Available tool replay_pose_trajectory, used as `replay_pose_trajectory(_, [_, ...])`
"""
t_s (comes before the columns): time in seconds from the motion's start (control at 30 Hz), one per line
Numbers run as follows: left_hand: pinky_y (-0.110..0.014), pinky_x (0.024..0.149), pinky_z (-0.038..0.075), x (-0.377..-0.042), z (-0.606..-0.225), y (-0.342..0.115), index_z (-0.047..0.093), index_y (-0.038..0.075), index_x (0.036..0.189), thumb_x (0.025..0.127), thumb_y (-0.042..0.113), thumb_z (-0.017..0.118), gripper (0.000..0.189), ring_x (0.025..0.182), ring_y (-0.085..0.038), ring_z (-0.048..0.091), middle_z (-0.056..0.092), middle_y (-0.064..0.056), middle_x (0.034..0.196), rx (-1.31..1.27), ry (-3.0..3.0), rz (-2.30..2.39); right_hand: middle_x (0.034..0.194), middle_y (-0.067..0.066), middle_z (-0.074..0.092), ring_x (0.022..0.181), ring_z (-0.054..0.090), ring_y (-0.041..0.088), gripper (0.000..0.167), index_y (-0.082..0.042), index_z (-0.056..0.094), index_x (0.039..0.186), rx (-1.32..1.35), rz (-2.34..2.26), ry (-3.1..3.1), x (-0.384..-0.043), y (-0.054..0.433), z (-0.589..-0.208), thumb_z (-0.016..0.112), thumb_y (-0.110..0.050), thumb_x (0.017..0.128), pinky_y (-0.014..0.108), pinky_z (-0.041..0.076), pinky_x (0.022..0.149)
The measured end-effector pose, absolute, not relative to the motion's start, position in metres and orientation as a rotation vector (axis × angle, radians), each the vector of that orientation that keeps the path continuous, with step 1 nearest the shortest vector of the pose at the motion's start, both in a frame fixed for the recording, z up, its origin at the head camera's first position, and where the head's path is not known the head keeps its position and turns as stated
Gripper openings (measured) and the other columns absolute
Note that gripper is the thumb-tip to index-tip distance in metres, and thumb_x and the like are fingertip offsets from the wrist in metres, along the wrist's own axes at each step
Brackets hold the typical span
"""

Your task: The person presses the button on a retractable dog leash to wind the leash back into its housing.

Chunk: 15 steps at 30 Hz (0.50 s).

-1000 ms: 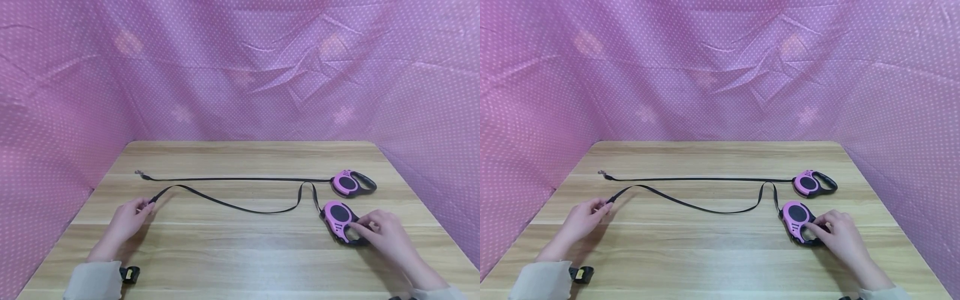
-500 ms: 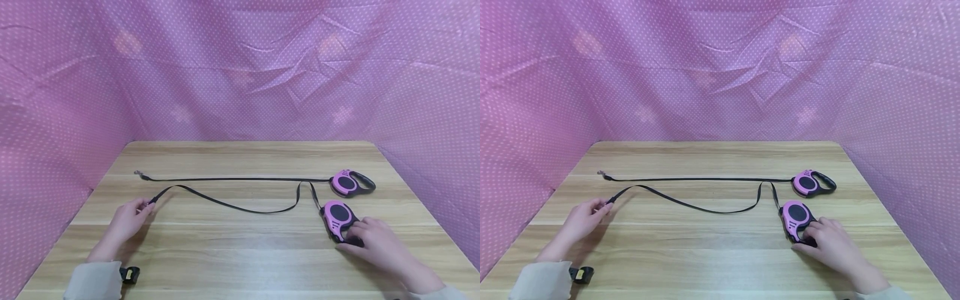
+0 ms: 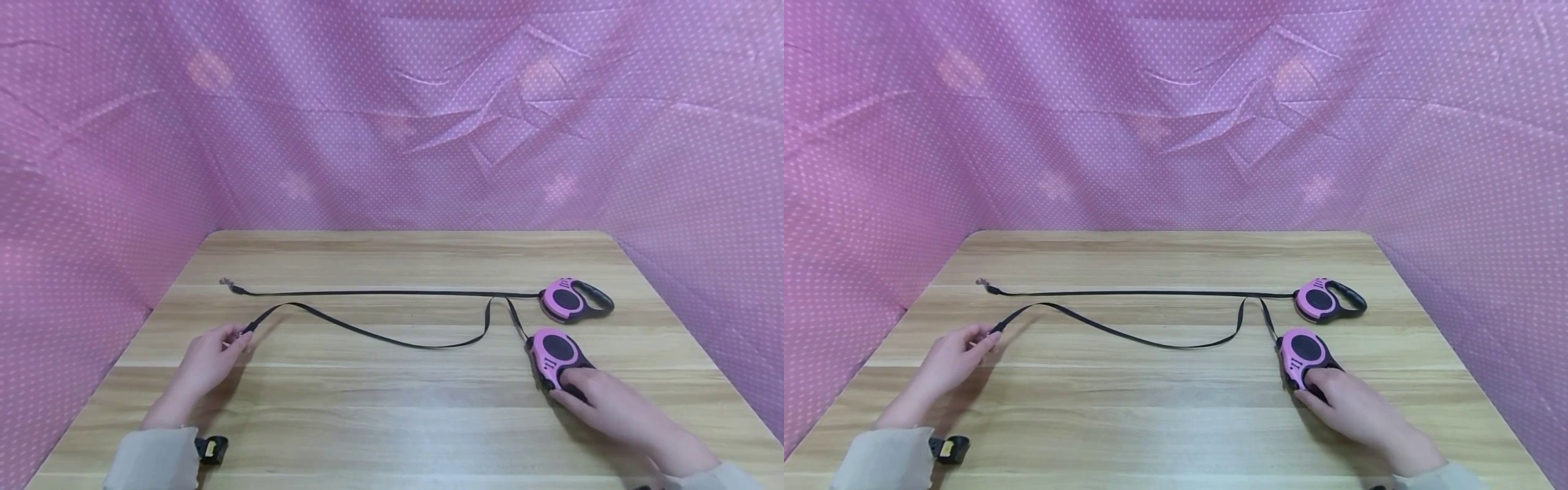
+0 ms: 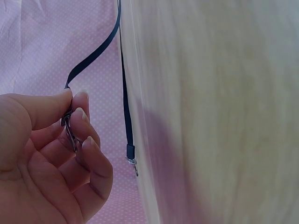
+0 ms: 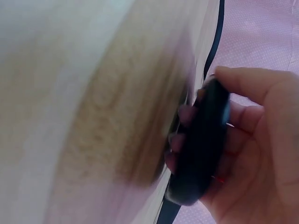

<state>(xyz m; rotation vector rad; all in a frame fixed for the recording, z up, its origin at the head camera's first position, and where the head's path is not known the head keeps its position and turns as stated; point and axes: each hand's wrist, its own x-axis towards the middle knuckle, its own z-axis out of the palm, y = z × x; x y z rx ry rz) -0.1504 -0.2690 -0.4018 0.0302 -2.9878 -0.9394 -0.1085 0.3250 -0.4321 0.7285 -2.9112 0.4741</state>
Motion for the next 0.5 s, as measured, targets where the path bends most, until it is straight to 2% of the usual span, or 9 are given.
replay_pose_trajectory(0.17, [-0.029, 0.066, 0.045, -0.1509, -0.4022, -0.2682, 0.063, -0.002, 0.119, 0.104, 0.028, 0.050, 0.036, 0.089, -0.026, 0.062, 0.068, -0.012, 0.097, 0.033, -2.992, -0.931, 0.063, -0.015, 0.039, 0.056, 0.037, -0.003, 0.022, -0.023, 0.051, 0.080, 0.613, 0.631, -3.043, -0.1078, 0.3224, -0.4269, 0.059, -0.028, 0.100, 0.021, 0.036, 0.055])
replay_pose_trajectory(0.33, [-0.029, 0.066, 0.045, -0.1512, -0.4024, -0.2687, 0.062, -0.002, 0.120, 0.104, 0.030, 0.049, 0.037, 0.090, -0.027, 0.062, 0.067, -0.012, 0.097, 0.030, -2.997, -0.925, 0.063, -0.012, 0.042, 0.057, 0.038, 0.000, 0.025, -0.022, 0.052, 0.076, 0.503, 0.666, -3.004, -0.1081, 0.3227, -0.4253, 0.060, -0.029, 0.099, 0.022, 0.036, 0.055])
replay_pose_trajectory(0.5, [-0.029, 0.066, 0.045, -0.1505, -0.4022, -0.2671, 0.062, -0.002, 0.120, 0.104, 0.027, 0.049, 0.036, 0.089, -0.026, 0.062, 0.067, -0.011, 0.097, 0.030, -3.000, -0.925, 0.058, -0.006, 0.042, 0.053, 0.038, 0.008, 0.035, -0.019, 0.050, 0.069, 0.284, 0.669, -2.952, -0.1100, 0.3252, -0.4217, 0.058, -0.034, 0.100, 0.024, 0.033, 0.052])
